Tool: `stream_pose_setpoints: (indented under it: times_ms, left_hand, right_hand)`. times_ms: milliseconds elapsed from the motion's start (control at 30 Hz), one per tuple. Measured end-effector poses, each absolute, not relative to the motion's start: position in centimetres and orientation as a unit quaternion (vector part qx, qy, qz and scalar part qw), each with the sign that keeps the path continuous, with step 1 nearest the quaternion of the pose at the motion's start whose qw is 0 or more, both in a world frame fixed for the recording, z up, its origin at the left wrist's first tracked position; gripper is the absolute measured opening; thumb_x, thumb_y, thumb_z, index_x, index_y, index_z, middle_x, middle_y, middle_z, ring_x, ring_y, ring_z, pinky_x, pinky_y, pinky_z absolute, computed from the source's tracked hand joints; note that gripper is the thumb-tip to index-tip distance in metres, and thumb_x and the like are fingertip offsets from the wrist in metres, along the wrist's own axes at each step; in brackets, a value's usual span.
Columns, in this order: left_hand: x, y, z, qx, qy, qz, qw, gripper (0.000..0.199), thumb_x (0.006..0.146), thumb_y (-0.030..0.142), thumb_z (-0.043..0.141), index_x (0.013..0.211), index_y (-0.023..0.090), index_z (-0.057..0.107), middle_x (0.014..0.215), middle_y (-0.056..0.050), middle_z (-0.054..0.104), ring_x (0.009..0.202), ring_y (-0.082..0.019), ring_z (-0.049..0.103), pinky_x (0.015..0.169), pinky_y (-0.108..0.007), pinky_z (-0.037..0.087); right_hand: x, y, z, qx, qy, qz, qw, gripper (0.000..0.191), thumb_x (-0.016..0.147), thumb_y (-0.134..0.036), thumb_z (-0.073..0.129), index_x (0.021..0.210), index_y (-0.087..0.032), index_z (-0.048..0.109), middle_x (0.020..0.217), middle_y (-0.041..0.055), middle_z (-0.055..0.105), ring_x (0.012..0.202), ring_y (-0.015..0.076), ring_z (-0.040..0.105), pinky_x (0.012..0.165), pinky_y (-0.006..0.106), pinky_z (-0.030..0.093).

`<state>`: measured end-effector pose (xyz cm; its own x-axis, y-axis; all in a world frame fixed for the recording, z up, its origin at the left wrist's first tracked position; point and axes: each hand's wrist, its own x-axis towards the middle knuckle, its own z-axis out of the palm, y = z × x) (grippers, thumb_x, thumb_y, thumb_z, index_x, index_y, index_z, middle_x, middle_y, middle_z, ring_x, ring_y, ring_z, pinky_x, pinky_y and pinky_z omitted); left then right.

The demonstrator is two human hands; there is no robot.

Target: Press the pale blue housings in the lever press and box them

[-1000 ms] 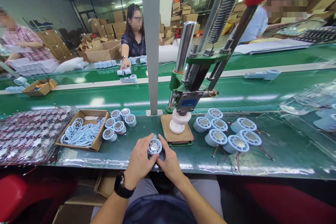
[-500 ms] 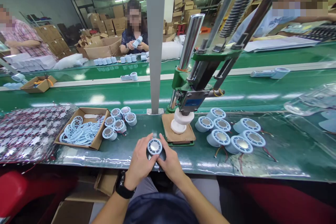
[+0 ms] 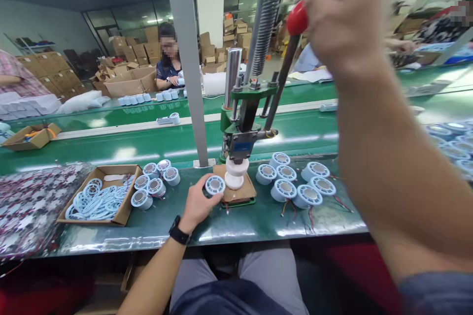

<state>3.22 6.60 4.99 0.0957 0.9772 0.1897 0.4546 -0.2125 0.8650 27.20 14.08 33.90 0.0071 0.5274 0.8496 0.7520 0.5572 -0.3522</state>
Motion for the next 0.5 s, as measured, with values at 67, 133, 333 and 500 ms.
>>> stream_pose_setpoints:
  times_ms: [67, 133, 333, 500]
  left_hand:
    - [4.6, 8.5, 6.0, 0.67, 0.521, 0.415, 0.328, 0.048, 0.071, 0.025, 0.073, 0.118, 0.018, 0.065, 0.109, -0.006, 0.073, 0.097, -0.023, 0.068, 0.091, -0.035, 0.052]
    - [5.6, 9.8, 6.2, 0.668, 0.515, 0.42, 0.336, 0.046, 0.069, 0.023, 0.074, 0.114, 0.017, 0.066, 0.107, -0.006, 0.073, 0.096, -0.023, 0.068, 0.09, -0.035, 0.052]
    - [6.9, 10.6, 4.0, 0.612, 0.43, 0.501, 0.434, 0.058, 0.068, 0.025, 0.078, 0.122, 0.013, 0.062, 0.118, -0.011, 0.07, 0.105, -0.024, 0.066, 0.096, -0.035, 0.05]
    - [8.7, 11.7, 3.0, 0.615, 0.378, 0.487, 0.491, 0.058, 0.069, 0.021, 0.079, 0.123, 0.011, 0.061, 0.12, -0.013, 0.069, 0.109, -0.026, 0.065, 0.099, -0.038, 0.05]
  right_hand:
    - [27.0, 17.0, 34.4, -0.452, -0.686, -0.006, 0.57, 0.06, 0.093, -0.025, 0.014, 0.121, 0.016, 0.047, 0.109, 0.0132, 0.065, 0.088, 0.0055, 0.065, 0.073, 0.019, 0.046]
    - [26.7, 18.4, 33.7, -0.434, -0.677, 0.025, 0.594, 0.058, 0.094, -0.023, 0.012, 0.113, 0.015, 0.052, 0.093, 0.0091, 0.067, 0.066, -0.0013, 0.062, 0.058, 0.011, 0.039]
    - [26.6, 18.0, 32.9, -0.421, -0.66, 0.044, 0.621, 0.058, 0.093, -0.027, 0.016, 0.108, 0.013, 0.056, 0.081, 0.0028, 0.064, 0.062, -0.0008, 0.062, 0.052, 0.009, 0.033]
    - [26.8, 18.3, 32.5, -0.385, -0.663, 0.016, 0.641, 0.05, 0.092, -0.02, 0.022, 0.105, 0.009, 0.06, 0.076, 0.0027, 0.064, 0.059, -0.0004, 0.06, 0.051, 0.01, 0.035]
